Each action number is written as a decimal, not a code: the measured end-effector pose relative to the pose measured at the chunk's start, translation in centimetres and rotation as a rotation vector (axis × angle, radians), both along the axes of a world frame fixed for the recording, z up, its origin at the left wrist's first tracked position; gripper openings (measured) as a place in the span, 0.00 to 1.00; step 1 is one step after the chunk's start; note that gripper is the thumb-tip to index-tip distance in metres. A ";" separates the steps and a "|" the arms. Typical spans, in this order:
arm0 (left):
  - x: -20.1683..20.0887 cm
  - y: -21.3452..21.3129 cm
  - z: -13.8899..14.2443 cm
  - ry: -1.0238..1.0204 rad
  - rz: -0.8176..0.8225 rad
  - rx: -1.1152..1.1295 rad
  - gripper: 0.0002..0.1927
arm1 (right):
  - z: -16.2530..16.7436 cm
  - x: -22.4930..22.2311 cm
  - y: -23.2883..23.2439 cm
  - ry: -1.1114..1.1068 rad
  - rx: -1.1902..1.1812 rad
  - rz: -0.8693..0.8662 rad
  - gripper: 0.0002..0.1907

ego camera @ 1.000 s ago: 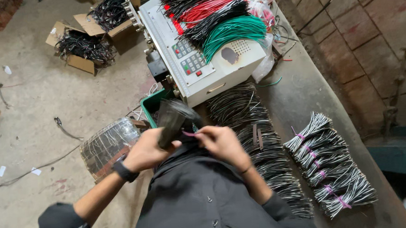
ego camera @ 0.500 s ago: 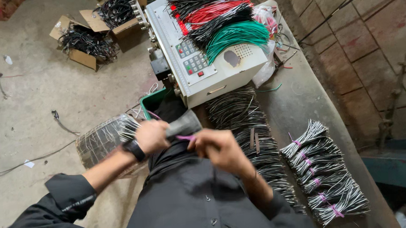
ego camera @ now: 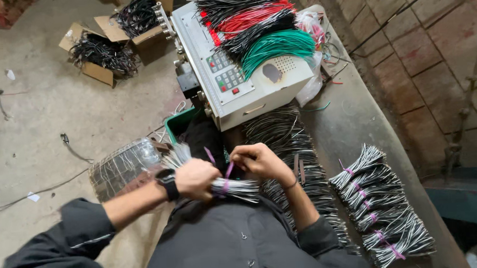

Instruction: The person gathers loose wire bundles from a table, aligns them, and ties each bundle with a pink plastic strap. The tied bundles are then placed in a neat row on the table. The process is repeated for multiple bundles.

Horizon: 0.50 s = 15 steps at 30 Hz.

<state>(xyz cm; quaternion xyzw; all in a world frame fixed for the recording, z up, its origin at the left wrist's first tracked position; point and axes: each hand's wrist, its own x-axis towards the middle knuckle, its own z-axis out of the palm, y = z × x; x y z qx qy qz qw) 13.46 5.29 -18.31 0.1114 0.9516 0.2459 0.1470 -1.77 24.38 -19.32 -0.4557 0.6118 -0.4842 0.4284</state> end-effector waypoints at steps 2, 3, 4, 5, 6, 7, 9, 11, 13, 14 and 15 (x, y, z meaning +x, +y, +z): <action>-0.4 1.2 -0.3 -0.096 0.125 0.141 0.20 | -3.8 -1.0 0.6 -0.149 0.027 0.136 0.08; -1.0 1.5 -0.4 -0.139 0.188 0.209 0.23 | -5.9 -0.6 1.1 -0.212 0.046 0.138 0.10; -1.8 1.6 -0.5 -0.152 0.224 0.251 0.24 | -7.9 0.0 1.9 -0.259 0.062 0.069 0.11; -2.6 1.7 -0.6 -0.167 0.261 0.294 0.25 | -9.5 0.9 2.8 -0.305 0.072 -0.034 0.13; -3.4 1.8 -0.8 -0.187 0.297 0.340 0.26 | -10.8 1.9 3.9 -0.369 0.081 -0.148 0.14; -4.3 2.0 -1.3 -0.219 0.312 0.409 0.27 | -11.7 2.3 4.8 -0.436 0.087 -0.247 0.16; -6.4 2.7 -2.7 -0.280 0.341 0.545 0.29 | -12.6 3.2 7.0 -0.598 0.083 -0.416 0.17; -9.4 3.6 -4.9 -0.284 0.357 0.457 0.34 | -13.0 3.5 8.8 -0.655 0.002 -0.516 0.17; -13.1 4.4 -7.3 -0.223 0.270 0.257 0.39 | -13.9 3.5 10.1 -0.788 -0.035 -0.670 0.16; -14.9 4.9 -8.6 -0.166 0.178 0.108 0.42 | -14.7 3.3 10.4 -0.856 -0.049 -0.745 0.15; -16.7 5.8 -9.9 -0.137 0.105 0.053 0.42 | -15.8 3.1 10.6 -0.876 -0.016 -0.791 0.15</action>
